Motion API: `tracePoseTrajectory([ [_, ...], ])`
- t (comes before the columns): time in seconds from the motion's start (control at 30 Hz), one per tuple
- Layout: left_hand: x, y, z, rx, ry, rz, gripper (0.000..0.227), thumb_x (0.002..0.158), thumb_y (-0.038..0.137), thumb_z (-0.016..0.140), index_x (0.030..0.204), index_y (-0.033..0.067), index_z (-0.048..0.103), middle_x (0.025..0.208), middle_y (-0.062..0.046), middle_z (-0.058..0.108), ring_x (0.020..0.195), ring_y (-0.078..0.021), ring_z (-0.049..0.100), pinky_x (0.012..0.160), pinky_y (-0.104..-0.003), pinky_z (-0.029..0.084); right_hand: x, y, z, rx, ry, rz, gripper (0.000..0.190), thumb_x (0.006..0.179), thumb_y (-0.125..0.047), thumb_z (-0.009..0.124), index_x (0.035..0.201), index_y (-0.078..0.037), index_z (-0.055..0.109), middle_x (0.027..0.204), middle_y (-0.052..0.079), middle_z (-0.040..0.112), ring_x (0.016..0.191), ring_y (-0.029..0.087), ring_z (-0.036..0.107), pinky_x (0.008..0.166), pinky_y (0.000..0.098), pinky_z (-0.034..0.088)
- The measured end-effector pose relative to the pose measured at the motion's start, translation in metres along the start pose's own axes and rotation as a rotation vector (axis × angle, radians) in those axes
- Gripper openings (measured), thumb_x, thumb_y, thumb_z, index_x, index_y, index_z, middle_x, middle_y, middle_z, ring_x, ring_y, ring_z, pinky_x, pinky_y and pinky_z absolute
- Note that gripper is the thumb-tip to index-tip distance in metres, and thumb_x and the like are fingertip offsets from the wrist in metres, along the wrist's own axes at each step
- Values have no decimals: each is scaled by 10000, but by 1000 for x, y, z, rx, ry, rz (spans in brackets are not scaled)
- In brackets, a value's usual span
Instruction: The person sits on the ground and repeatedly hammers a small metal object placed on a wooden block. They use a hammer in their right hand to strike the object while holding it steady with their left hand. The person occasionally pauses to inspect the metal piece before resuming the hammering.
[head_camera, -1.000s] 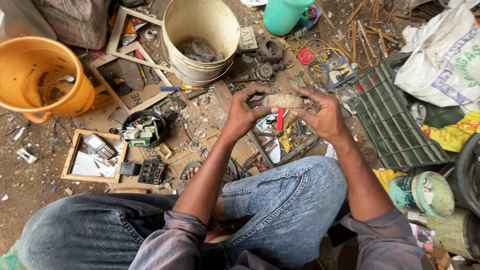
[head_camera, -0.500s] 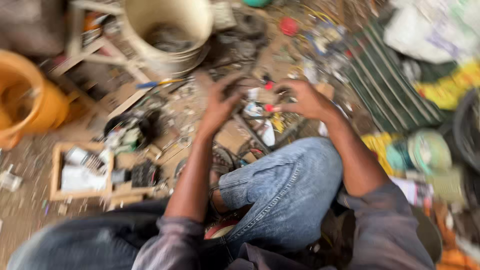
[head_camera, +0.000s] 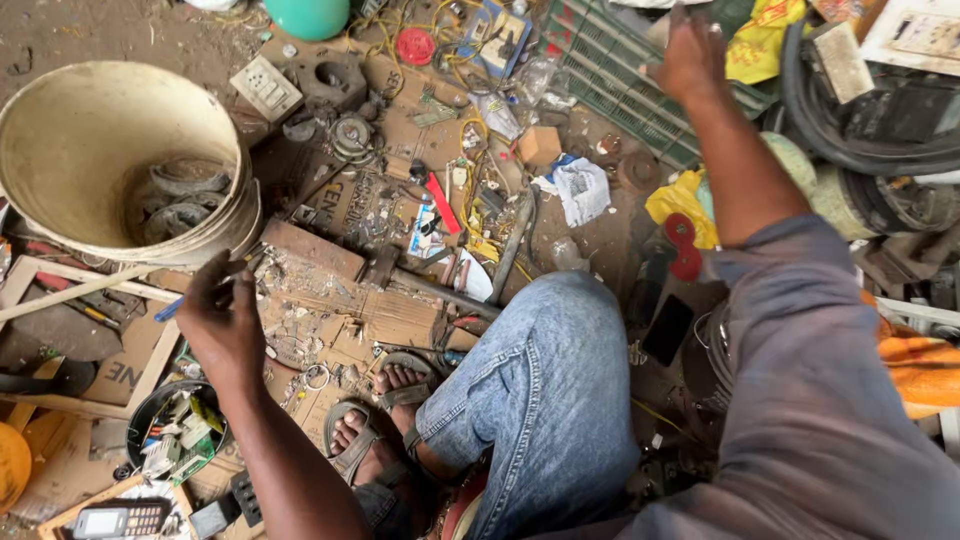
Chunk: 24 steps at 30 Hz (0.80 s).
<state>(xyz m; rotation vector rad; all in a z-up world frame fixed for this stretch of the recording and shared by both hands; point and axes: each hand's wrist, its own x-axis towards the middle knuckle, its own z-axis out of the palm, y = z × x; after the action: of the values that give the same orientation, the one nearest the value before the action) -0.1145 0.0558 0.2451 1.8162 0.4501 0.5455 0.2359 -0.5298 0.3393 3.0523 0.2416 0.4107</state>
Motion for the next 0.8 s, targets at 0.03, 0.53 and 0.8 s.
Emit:
tracePoseTrajectory([
  [0.03, 5, -11, -5, 4, 17, 12, 365, 994, 74, 663, 1327, -76, 653, 1182, -218, 727, 1060, -312, 720, 947, -412, 565, 4, -9, -1, 6, 19, -26, 512, 829, -376, 857, 1130, 9, 708, 982, 238, 708, 856, 405, 682, 744, 503, 544],
  [0.53, 38, -167, 56, 921, 198, 300, 436, 884, 149, 660, 1314, 87, 628, 1291, -103, 618, 1295, -319, 532, 1214, -672, 153, -99, -387, -6, 529, -363, -945, 311, 918, -303, 711, 1147, -95, 739, 972, 174, 766, 899, 353, 728, 773, 468, 571],
  [0.8, -10, -122, 74, 745, 300, 196, 236, 959, 222, 687, 1155, 98, 644, 1183, -102, 611, 1224, -329, 535, 1144, -642, 305, -48, -515, 76, 595, -363, -1051, 203, 992, -140, 672, 1115, 6, 738, 1020, 239, 730, 944, 420, 700, 823, 496, 539],
])
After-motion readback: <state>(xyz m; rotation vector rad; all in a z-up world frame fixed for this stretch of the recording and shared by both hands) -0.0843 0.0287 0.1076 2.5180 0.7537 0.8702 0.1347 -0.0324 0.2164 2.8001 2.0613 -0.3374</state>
